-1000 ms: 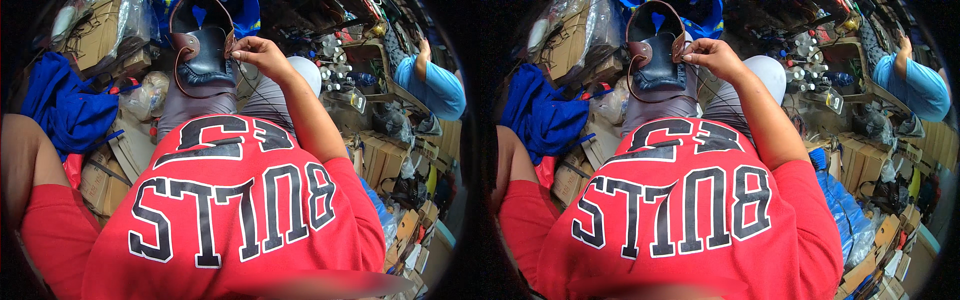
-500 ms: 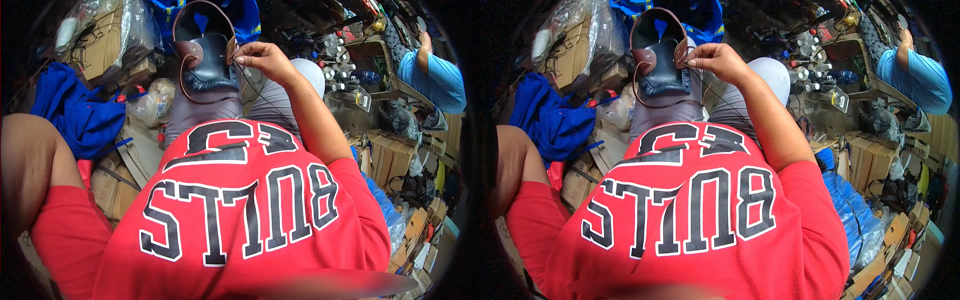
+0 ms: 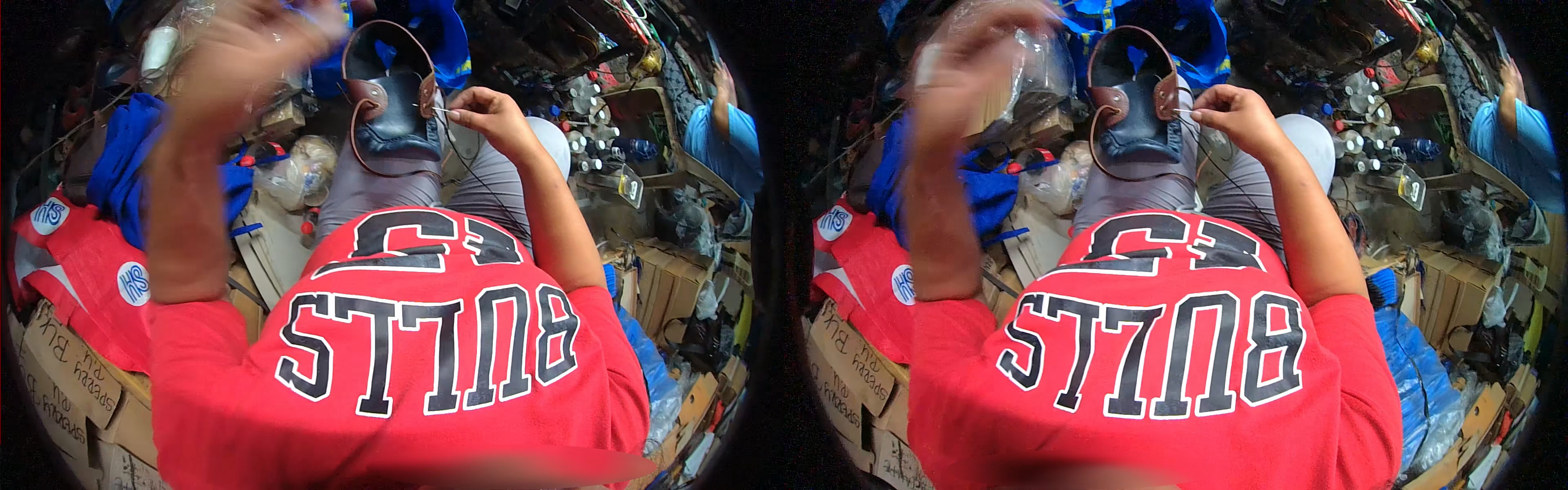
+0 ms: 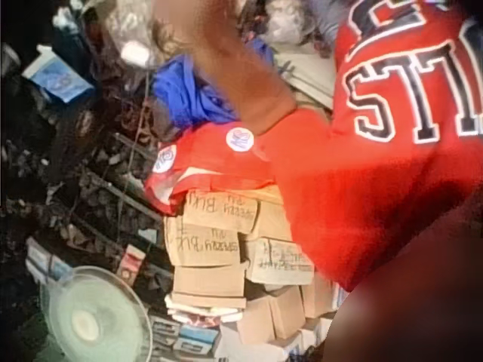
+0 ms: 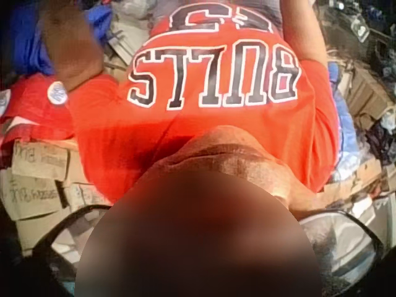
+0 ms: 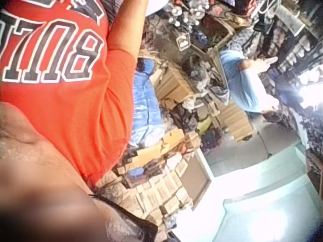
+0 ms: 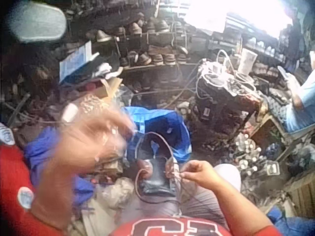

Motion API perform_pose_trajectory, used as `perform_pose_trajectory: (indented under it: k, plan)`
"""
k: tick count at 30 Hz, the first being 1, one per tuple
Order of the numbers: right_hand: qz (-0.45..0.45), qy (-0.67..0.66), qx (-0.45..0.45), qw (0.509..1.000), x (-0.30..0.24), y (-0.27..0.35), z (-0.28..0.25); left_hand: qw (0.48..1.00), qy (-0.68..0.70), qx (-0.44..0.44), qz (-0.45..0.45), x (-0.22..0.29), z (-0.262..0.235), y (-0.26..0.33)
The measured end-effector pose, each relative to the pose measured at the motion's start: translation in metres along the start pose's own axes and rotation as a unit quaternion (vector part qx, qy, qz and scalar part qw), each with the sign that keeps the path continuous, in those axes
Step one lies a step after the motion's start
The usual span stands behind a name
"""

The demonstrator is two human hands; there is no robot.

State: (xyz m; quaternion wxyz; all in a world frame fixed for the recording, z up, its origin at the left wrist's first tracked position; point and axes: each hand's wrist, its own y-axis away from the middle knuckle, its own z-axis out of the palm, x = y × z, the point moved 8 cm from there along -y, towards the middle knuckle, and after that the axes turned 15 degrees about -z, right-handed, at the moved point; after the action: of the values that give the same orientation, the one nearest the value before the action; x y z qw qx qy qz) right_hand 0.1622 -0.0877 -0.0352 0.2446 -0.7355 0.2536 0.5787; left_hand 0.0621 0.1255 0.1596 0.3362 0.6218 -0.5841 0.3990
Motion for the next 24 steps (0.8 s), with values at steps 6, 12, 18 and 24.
perform_pose_trajectory:
  k: [6, 12, 18, 24]
  plan:
    - [0.028, -0.025, 0.004, 0.999, 0.011, -0.001, 0.007, 0.981, -0.191, 0.025, -0.016, -0.082, 0.097, -0.003]
    - [0.046, 0.003, 0.012, 0.999, 0.017, -0.010, 0.019, 0.981, -0.189, 0.027, -0.036, -0.098, 0.118, -0.011]
    - [0.006, -0.011, 0.037, 0.999, 0.001, -0.020, 0.030, 0.960, -0.272, 0.062, -0.036, -0.093, 0.114, -0.007]
    - [-0.248, 0.195, 0.008, 0.949, -0.061, -0.022, 0.044, 0.948, -0.317, 0.034, 0.012, -0.091, 0.113, -0.001]
